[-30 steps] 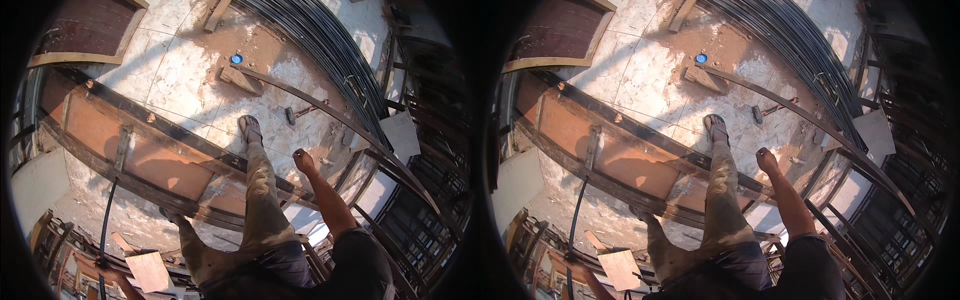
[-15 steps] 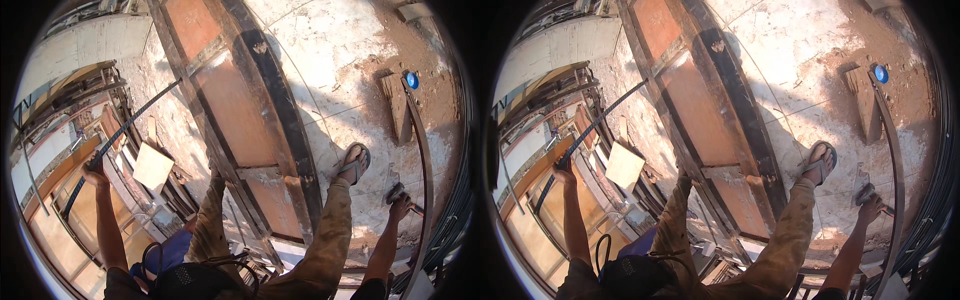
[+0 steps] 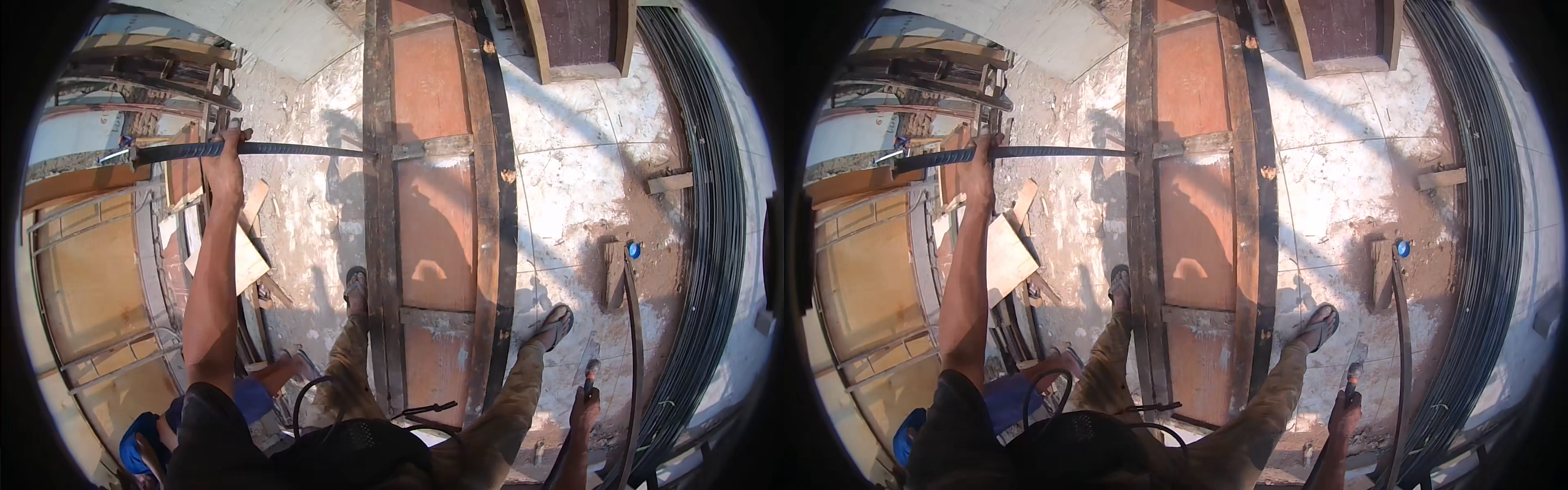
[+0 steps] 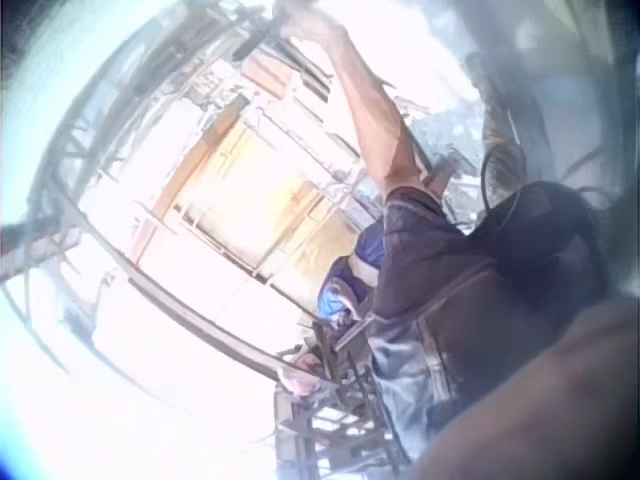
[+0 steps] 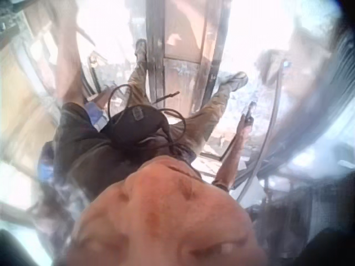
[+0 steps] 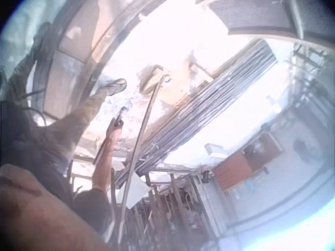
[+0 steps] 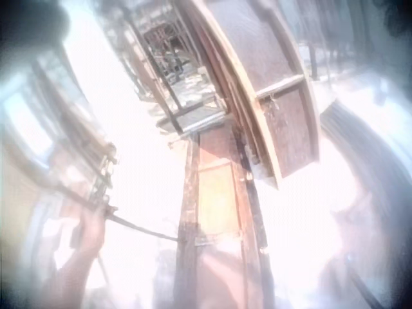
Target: The person uses a pry bar and a hammer to loosen and remove wooden formwork panels from a concrete structure.
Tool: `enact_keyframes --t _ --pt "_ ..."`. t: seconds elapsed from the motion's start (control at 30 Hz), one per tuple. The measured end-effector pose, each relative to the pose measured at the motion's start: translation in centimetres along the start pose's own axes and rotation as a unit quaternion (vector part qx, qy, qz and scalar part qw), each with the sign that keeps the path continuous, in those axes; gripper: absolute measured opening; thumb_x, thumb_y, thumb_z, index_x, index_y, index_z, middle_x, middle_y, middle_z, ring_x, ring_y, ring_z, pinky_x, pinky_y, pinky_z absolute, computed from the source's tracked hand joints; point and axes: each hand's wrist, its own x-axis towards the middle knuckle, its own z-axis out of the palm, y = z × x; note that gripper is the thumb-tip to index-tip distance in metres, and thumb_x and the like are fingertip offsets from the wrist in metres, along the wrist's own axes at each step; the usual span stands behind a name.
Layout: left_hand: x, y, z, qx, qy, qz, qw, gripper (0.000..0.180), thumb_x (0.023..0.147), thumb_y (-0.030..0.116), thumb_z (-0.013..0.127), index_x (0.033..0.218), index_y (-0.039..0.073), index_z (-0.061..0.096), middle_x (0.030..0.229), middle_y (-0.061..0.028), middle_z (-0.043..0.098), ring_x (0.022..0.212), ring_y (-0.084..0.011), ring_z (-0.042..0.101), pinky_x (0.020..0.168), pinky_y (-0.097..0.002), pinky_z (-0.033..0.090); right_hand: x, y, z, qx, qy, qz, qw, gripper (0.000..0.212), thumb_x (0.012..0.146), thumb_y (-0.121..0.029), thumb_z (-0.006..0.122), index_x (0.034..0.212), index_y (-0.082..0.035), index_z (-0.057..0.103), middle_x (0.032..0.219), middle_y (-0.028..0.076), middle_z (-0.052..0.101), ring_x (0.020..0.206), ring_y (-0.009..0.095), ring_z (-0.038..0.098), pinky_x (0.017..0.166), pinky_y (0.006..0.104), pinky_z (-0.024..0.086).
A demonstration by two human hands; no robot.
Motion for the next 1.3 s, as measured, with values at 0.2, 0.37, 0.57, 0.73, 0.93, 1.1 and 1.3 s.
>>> enact_keyframes --t 0.2,0.37,0.57,0.73,0.93,1.1,1.3 --pt "0.9 3.0 5.2 -0.138 -0.097 -0.062 0.984 0.042 0.095 0.033 0.068 0.066 0.007 0.054 0.059 0.0039 0.045 0.056 -0.0075 0.041 0.052 -0.0298 0.034 -12.8 -20.1 -10.6 0.005 0.005 -0.142 0.990 0.025 0.095 -0.024 0.062 0.096 -0.001 0.050 0.062 0.003 0.047 0.047 0.015 0.044 0.043 0.0347 0.036" --pt "3.2 3.5 5.7 -0.090 -0.087 -0.021 0.992 0.039 0.096 0.035 0.065 0.085 -0.002 0.064 0.058 -0.0084 0.044 0.058 -0.0132 0.043 0.055 -0.0373 0.039 -22.7 -48.6 -15.3 0.255 -0.110 -0.102 0.955 0.031 0.102 -0.033 0.055 0.099 -0.003 0.050 0.066 0.000 0.048 0.048 0.009 0.047 0.041 0.0275 0.037" --pt "5.1 1.8 0.5 -0.123 -0.090 0.004 0.988 0.035 0.096 0.032 0.064 0.086 -0.001 0.065 0.061 -0.0150 0.050 0.058 -0.0186 0.048 0.058 -0.0397 0.043 -28.7 -71.6 -17.8 0.435 -0.033 -0.446 0.782 0.024 0.105 -0.028 0.051 0.100 -0.005 0.050 0.061 -0.004 0.039 0.046 0.003 0.034 0.039 0.0223 0.028" --pt "4.9 2.9 -0.1 -0.127 -0.103 -0.022 0.986 0.033 0.096 0.034 0.064 0.097 0.001 0.069 0.071 -0.0160 0.061 0.064 -0.0228 0.053 0.065 -0.0406 0.046 -26.4 -79.2 -12.8 0.222 -0.084 -0.433 0.870 0.029 0.103 -0.032 0.056 0.101 -0.003 0.052 0.061 -0.003 0.042 0.047 0.003 0.038 0.042 0.0218 0.032" --pt "4.8 -1.5 -2.3 -0.135 -0.081 -0.046 0.987 0.040 0.094 0.040 0.066 0.104 0.002 0.071 0.080 -0.0154 0.069 0.077 -0.0240 0.064 0.076 -0.0396 0.050 -32.0 -79.7 -13.6 0.252 -0.160 -0.316 0.901 0.032 0.100 -0.037 0.062 0.092 -0.011 0.047 0.059 -0.006 0.037 0.044 0.003 0.033 0.037 0.0228 0.026" --pt "7.3 -1.5 -3.0 -0.148 -0.134 -0.063 0.978 0.046 0.092 0.047 0.066 0.102 0.002 0.072 0.080 -0.0168 0.069 0.079 -0.0243 0.066 0.077 -0.0390 0.051 -35.2 -84.0 -17.8 0.392 -0.021 -0.507 0.767 0.029 0.102 -0.035 0.058 0.086 -0.011 0.051 0.057 -0.007 0.036 0.042 0.003 0.031 0.038 0.0223 0.025" --pt "7.4 -1.2 -2.1 -0.085 -0.203 -0.094 0.971 0.049 0.093 0.049 0.064 0.094 0.000 0.069 0.075 -0.0123 0.064 0.074 -0.0220 0.061 0.075 -0.0408 0.049 -28.5 -83.3 -12.0 -0.049 -0.082 -0.396 0.913 0.036 0.102 -0.032 0.057 0.093 0.003 0.059 0.059 -0.001 0.047 0.058 0.013 0.049 0.057 0.0348 0.042"
